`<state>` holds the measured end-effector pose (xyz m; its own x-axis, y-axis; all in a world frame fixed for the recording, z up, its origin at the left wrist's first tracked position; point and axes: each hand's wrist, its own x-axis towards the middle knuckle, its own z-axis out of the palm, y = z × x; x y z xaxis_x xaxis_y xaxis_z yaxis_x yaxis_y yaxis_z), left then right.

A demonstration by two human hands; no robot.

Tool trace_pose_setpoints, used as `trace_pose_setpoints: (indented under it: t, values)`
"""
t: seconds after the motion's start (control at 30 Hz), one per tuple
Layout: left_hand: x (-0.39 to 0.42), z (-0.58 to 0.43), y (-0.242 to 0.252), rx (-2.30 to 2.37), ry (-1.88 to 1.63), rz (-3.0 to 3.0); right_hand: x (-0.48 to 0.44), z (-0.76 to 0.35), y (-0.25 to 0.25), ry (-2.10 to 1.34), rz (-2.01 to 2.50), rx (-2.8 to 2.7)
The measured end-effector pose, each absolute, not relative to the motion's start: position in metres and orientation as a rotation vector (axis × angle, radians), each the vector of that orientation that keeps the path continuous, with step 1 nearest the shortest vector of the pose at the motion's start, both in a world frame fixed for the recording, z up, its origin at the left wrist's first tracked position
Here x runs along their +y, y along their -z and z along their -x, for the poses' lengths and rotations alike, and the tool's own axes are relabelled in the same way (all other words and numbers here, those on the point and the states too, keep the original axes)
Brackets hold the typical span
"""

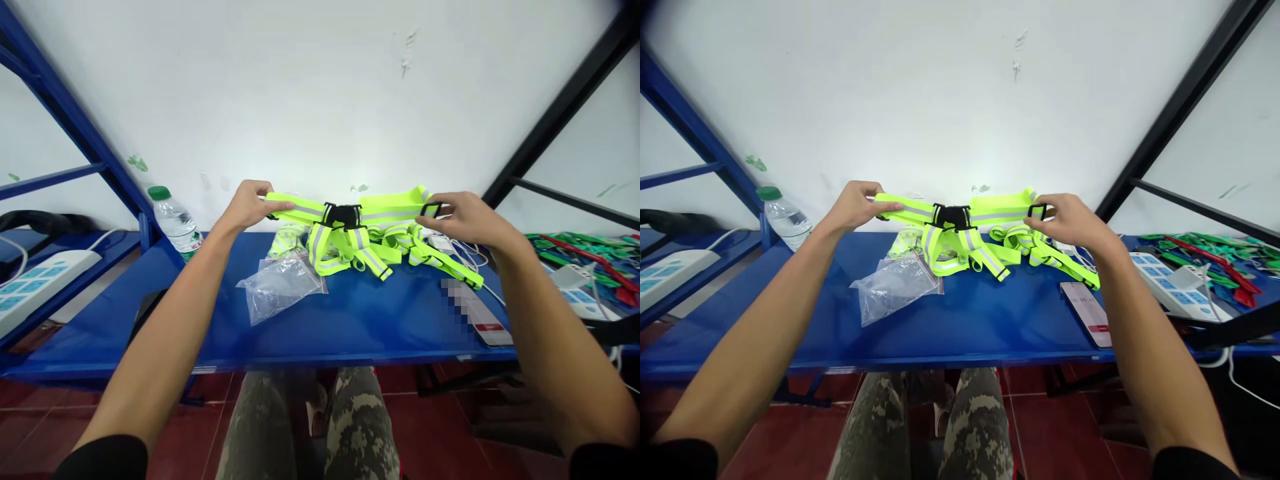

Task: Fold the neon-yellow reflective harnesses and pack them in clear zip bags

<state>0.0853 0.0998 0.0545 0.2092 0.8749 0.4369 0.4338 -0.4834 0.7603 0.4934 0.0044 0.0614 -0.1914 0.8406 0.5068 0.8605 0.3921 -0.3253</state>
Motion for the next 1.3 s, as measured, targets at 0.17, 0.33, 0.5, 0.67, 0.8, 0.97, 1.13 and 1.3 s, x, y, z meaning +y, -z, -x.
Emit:
trace_pose_setpoints:
  t: [0.17, 0.33, 0.5, 0.67, 0.8, 0.97, 1.13, 1.3]
  values:
    - [0.101, -0.085, -0.052, 1.009, -1.324, -1.814, -0.007, -0.488, -0.061, -0.24, 1.443, -1.91]
    - [0.093, -0.082, -0.051, 0.966, -1.051, -1.677, -0.007, -0.489, -0.044, -0.56, 1.326, -1.813]
    - [0.089, -0.084, -0.042, 0.951, -0.991, -1.578, -0.004, -0.48, -0.021, -0.97, 0.901, -1.493]
    - [0.099, -0.09, -0.026, 0.933, -1.123, -1.494, -0.003, -0.465, -0.012, -1.105, 0.76, -1.356]
    - [0.102, -0.091, -0.018, 0.854, -1.203, -1.48, -0.002, -0.463, -0.011, -1.169, 0.735, -1.375]
    - [0.1, -0.092, -0.017, 0.823, -1.257, -1.514, 0.0, -0.469, -0.007, -1.38, 0.696, -1.367]
    - [0.098, -0.093, -0.019, 0.819, -1.256, -1.615, 0.002, -0.468, -0.004, -1.521, 0.89, -1.414]
    - [0.095, -0.09, -0.02, 0.84, -1.255, -1.676, 0.008, -0.465, -0.003, -1.324, 0.977, -1.317]
